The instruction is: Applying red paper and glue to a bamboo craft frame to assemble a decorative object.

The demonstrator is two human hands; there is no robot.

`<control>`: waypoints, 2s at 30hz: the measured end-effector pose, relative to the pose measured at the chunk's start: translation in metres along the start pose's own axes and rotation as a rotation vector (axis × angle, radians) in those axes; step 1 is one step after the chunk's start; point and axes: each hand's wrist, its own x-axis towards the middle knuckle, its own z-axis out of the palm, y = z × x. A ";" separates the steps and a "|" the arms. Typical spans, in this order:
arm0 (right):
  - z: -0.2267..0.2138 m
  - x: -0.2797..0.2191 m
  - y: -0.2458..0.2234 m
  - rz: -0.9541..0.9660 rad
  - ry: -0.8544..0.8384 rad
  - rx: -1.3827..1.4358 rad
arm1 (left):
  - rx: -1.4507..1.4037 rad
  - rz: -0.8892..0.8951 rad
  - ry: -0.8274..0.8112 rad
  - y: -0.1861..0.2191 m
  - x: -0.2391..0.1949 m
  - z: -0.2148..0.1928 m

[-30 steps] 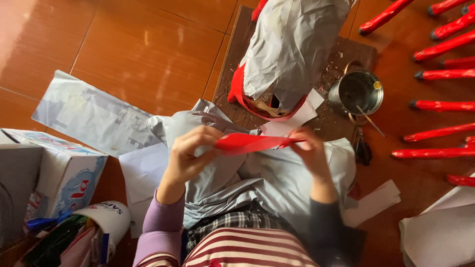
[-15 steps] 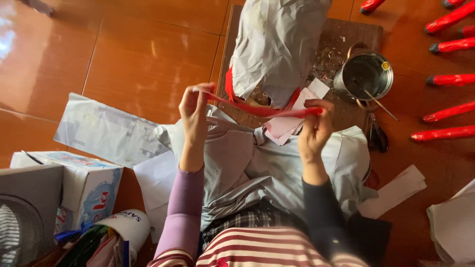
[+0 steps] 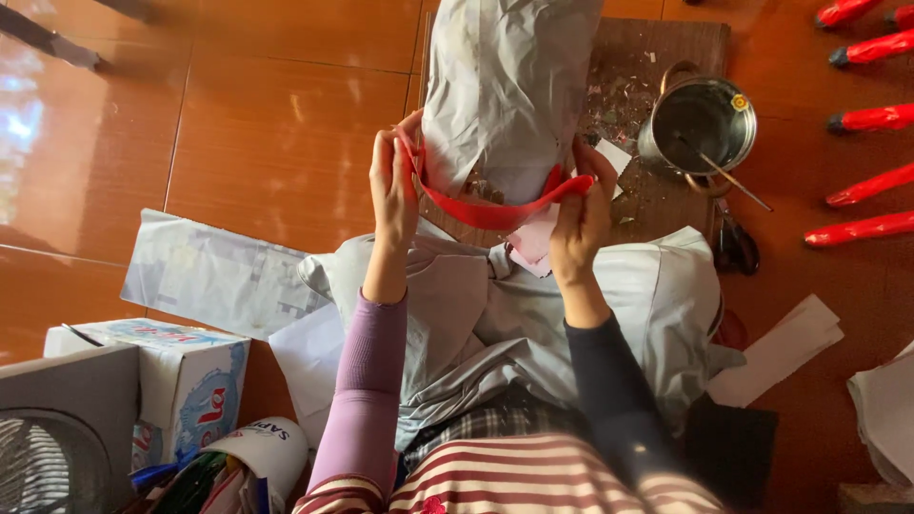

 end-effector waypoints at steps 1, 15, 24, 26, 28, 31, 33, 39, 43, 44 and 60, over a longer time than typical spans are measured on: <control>0.002 -0.001 0.002 0.019 -0.004 0.043 | 0.021 -0.015 0.012 -0.005 0.001 0.000; 0.019 -0.010 0.029 0.077 0.078 -0.043 | 0.319 0.076 0.198 -0.014 -0.001 0.016; 0.018 0.001 0.051 0.110 -0.016 0.117 | 0.089 0.155 0.055 -0.035 0.011 0.003; 0.016 0.004 0.053 0.123 -0.126 0.105 | 0.152 0.115 0.027 -0.024 0.011 0.006; 0.016 0.006 0.049 0.150 -0.150 0.128 | 0.115 0.059 0.003 -0.010 0.011 0.010; 0.016 0.010 0.046 0.188 -0.181 0.150 | 0.068 -0.020 -0.015 0.001 0.014 0.018; 0.017 0.010 0.045 0.203 -0.189 0.151 | 0.062 -0.046 -0.008 0.004 0.012 0.019; 0.018 0.013 0.045 0.195 -0.180 0.150 | 0.018 -0.118 -0.030 -0.011 0.010 0.013; 0.015 0.010 0.051 0.208 -0.177 0.163 | -0.053 -0.102 0.023 -0.012 0.008 0.016; 0.014 0.010 0.054 0.219 -0.180 0.176 | -0.010 -0.044 0.036 -0.012 0.007 0.017; 0.017 0.044 0.050 0.089 -0.174 0.182 | 0.198 0.077 -0.252 0.039 -0.025 0.023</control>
